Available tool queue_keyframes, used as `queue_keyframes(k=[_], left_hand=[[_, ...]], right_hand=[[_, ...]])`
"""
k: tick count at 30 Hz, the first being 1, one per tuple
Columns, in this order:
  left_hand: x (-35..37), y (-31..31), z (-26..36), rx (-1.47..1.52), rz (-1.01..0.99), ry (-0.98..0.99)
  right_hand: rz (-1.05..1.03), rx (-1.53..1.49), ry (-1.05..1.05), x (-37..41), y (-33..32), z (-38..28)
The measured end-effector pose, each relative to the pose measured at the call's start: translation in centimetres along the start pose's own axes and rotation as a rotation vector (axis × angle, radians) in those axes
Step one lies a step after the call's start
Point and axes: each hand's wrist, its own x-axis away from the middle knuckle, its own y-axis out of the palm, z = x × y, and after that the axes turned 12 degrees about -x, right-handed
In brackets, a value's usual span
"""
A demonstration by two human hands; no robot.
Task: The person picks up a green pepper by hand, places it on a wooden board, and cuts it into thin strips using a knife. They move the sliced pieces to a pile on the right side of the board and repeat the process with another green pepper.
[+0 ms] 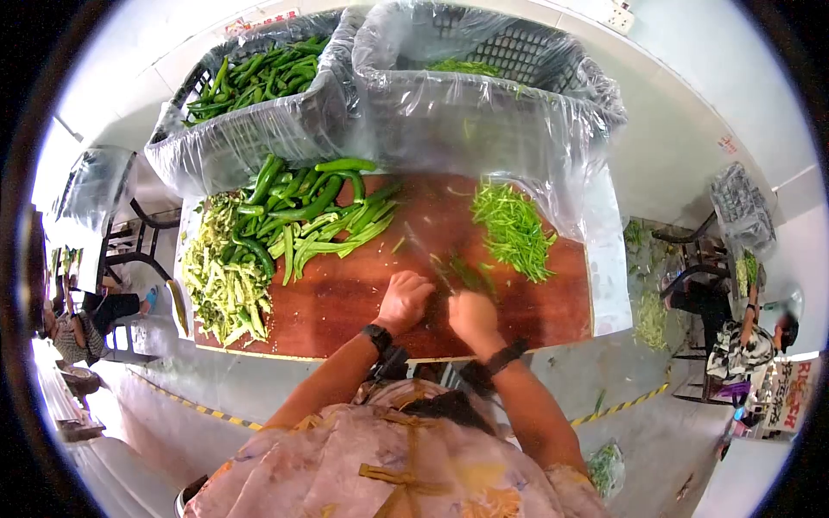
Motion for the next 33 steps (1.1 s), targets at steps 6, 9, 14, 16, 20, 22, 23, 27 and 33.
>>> queue_keyframes(k=[6, 9, 14, 16, 20, 22, 23, 27, 33], left_hand=[[0.3, 0.2, 0.0, -0.008, -0.022, -0.018], [0.4, 0.2, -0.2, -0.033, -0.087, -0.025], [0.4, 0.2, -0.2, -0.021, -0.034, -0.013], [0.2, 0.0, -0.1, -0.018, -0.032, -0.015], [0.2, -0.2, 0.0, 0.002, -0.047, -0.007], [0.6, 0.0, -0.1, 0.002, -0.061, -0.008], [0.3, 0.2, -0.3, 0.006, -0.063, -0.006], [0.4, -0.1, 0.1, 0.021, -0.026, -0.025], [0.2, -0.2, 0.3, -0.002, 0.027, -0.070]], right_hand=[[-0.105, 0.048, 0.064, 2.7, -2.7, -1.2], [-0.107, 0.029, 0.063, 3.1, -2.8, -1.7], [-0.181, 0.059, 0.113, 2.7, -2.6, -2.0], [-0.185, 0.054, 0.109, 2.1, -1.9, -1.5], [-0.097, 0.054, 0.051, 0.3, 0.4, -1.2], [-0.054, 0.033, 0.040, -0.5, 1.1, -1.2], [-0.030, 0.000, 0.046, -0.8, 1.0, -1.1], [0.018, -0.051, 0.060, 0.3, 0.4, 0.6], [-0.120, 0.021, 0.060, 3.0, -2.3, -1.2]])
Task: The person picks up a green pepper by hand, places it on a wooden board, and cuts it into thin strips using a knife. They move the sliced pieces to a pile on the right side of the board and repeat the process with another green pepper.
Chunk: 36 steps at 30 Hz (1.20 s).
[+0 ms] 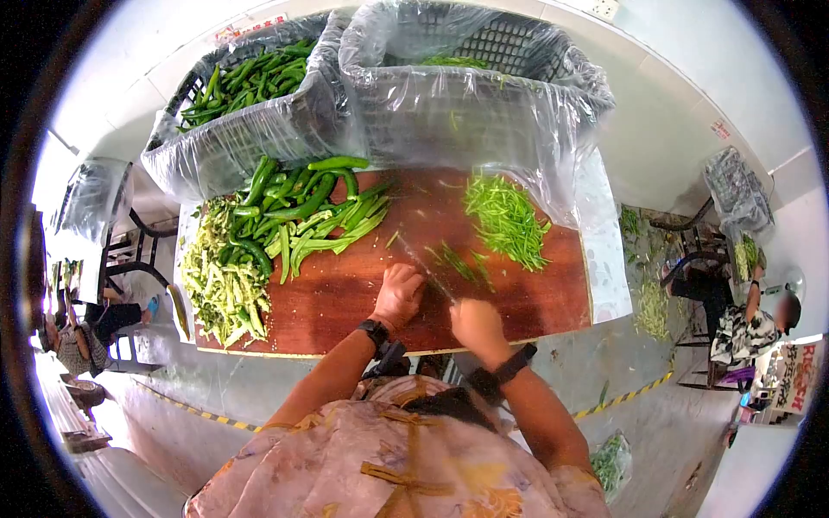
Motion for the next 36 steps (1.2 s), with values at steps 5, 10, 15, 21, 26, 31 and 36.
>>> queue_keyframes(k=[5, 10, 15, 21, 26, 31, 36], left_hand=[[0.0, 0.1, -0.1, -0.034, -0.014, 0.011], [0.2, 0.2, -0.2, -0.053, -0.034, -0.002], [0.0, 0.0, 0.1, -0.050, -0.058, -0.010], [0.1, 0.5, -0.2, -0.023, -0.105, -0.018], [0.4, 0.7, -0.6, 0.063, 0.031, -0.045], [-0.1, -3.2, 0.1, -0.097, -0.040, -0.079], [0.3, -5.3, -0.7, -0.264, -0.068, -0.184]], right_hand=[[-0.041, 0.015, 0.020, 0.3, -0.7, -0.6], [-0.097, 0.032, 0.029, -0.5, -0.6, -0.3], [-0.038, 0.022, 0.029, -2.8, 1.7, -0.1], [0.071, -0.099, 0.022, -4.4, 2.3, 1.0], [0.113, -0.023, 0.012, -0.9, -0.1, 1.2], [-0.014, 0.119, 0.014, 2.5, -1.2, 1.0], [-0.047, 0.189, -0.062, 3.6, 0.0, 2.5]])
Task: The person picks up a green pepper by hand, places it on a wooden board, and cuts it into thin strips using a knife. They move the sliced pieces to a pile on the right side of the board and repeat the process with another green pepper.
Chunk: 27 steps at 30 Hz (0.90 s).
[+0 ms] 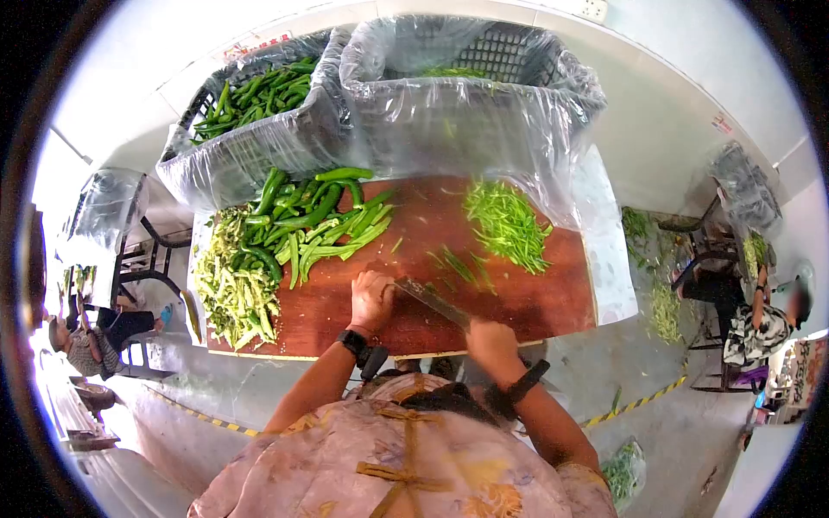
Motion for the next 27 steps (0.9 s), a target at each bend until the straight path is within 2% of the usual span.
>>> queue_keyframes(k=[5, 7, 9, 11, 15, 18, 27], left_hand=[[1.6, 0.8, -1.5, 0.017, 0.039, 0.020], [1.7, 0.8, -0.9, -0.011, -0.067, 0.026], [1.5, 1.5, -0.5, -0.008, -0.078, 0.065], [1.1, 2.5, 0.1, 0.145, -0.046, 0.171], [0.2, 4.1, 1.3, 0.213, 0.025, 0.227], [-0.2, 4.7, 1.6, 0.253, 0.030, 0.259], [-0.1, 5.1, 1.8, 0.253, 0.043, 0.246]], right_hand=[[0.023, -0.047, 0.034, 0.0, 0.1, 0.2], [0.057, -0.103, 0.047, 0.0, -0.4, -0.2], [0.089, -0.156, 0.065, -0.2, -0.5, -0.2], [0.112, -0.273, 0.026, -0.8, -0.5, 0.0], [0.058, -0.236, 0.096, -1.5, -0.3, -0.5], [0.057, -0.226, 0.071, -1.8, 0.4, -0.3], [0.057, -0.259, 0.072, -2.1, 0.4, -0.3]])
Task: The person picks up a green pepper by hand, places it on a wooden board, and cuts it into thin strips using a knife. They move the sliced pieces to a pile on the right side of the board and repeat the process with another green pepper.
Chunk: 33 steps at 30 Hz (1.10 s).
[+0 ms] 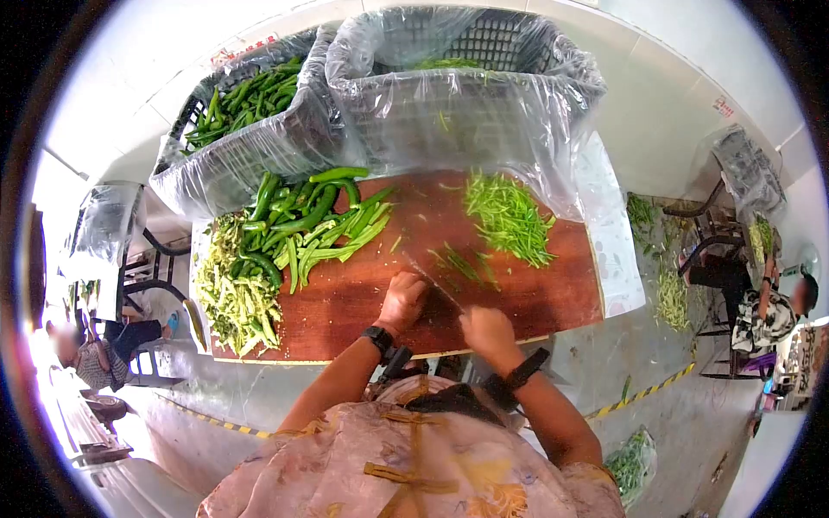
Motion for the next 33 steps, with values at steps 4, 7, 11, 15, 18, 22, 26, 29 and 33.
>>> queue_keyframes(k=[4, 7, 11, 15, 18, 22, 26, 29, 33], left_hand=[[0.0, 0.0, -0.1, 0.009, -0.015, -0.022], [-0.1, -0.1, -0.1, 0.020, -0.016, -0.021], [-0.3, -0.1, 0.1, 0.038, -0.036, -0.041], [0.0, 0.1, -0.4, 0.028, -0.077, -0.023], [0.2, -0.3, -0.6, 0.071, -0.089, -0.012], [-0.3, -4.1, -0.5, 0.020, -0.034, -0.048], [0.6, -6.6, -2.6, -0.071, 0.007, -0.265], [2.3, -6.7, -4.1, -0.144, 0.032, -0.329], [4.2, -6.8, -5.0, -0.219, -0.001, -0.396]], right_hand=[[-0.039, 0.015, -0.012, -0.4, -0.2, 0.0], [-0.097, 0.066, 0.014, -0.9, -0.4, -0.8], [-0.130, 0.142, 0.004, -2.4, 1.1, -1.3], [-0.047, 0.160, -0.051, -4.5, 2.1, -2.0], [0.051, 0.140, -0.137, -3.0, 0.7, -0.6], [0.020, 0.214, -0.113, 1.4, -0.9, 2.0], [-0.016, 0.335, -0.143, 3.8, -0.1, 3.8], [-0.009, 0.416, -0.185, 3.1, 1.2, 4.9], [0.142, 0.513, -0.217, -0.5, 0.3, 5.7]])
